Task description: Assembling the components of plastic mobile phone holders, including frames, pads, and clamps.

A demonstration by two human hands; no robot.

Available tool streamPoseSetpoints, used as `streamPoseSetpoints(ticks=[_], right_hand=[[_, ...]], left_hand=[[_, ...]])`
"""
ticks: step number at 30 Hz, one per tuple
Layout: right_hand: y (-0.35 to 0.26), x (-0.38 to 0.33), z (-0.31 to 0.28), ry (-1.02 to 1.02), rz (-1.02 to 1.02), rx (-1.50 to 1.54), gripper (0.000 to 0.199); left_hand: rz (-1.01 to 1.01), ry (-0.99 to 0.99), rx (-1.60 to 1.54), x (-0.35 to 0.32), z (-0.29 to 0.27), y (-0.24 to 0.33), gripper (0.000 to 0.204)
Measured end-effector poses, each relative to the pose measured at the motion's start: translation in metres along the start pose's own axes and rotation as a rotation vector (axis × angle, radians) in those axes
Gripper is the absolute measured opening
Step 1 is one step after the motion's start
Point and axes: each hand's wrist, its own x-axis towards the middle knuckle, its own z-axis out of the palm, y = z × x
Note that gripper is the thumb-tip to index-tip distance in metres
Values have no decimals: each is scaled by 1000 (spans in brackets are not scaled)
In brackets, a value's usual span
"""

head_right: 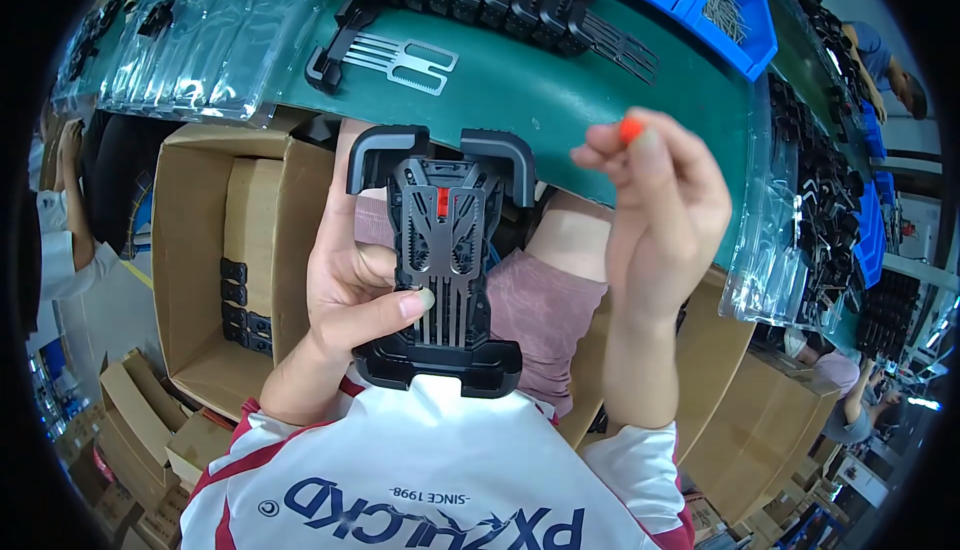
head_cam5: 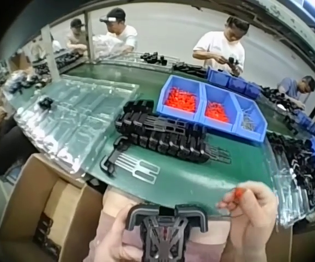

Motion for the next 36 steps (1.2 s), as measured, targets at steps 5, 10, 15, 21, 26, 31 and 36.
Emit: streamPoseSetpoints(ticks=[5, 10, 15, 21, 26, 31, 36], right_hand=[[1, -33, 36, -57, -182, -33, 16], [-5, -46, 41, -113, -123, -151, 12], [-10, -39, 38, -275, -364, -567, 11], [-21, -40, 44, -461, -529, -959, 10], [-23, -43, 37, -492, -539, -937, 8], [-24, -45, 36, -494, -529, -901, 9], [-33, -44, 35, -453, -476, -944, 10]], left_hand=[[1, -7, 67, 0, 6, 0, 98], [-12, -6, 102, -4, 8, 3, 97], [-34, 3, 97, -8, 15, 5, 95], [3, -82, 148, -10, 17, 2, 93], [44, 10, 118, -11, 25, -3, 92], [62, -119, 190, -10, 21, -3, 92], [50, -167, 281, -11, 16, -4, 98]])
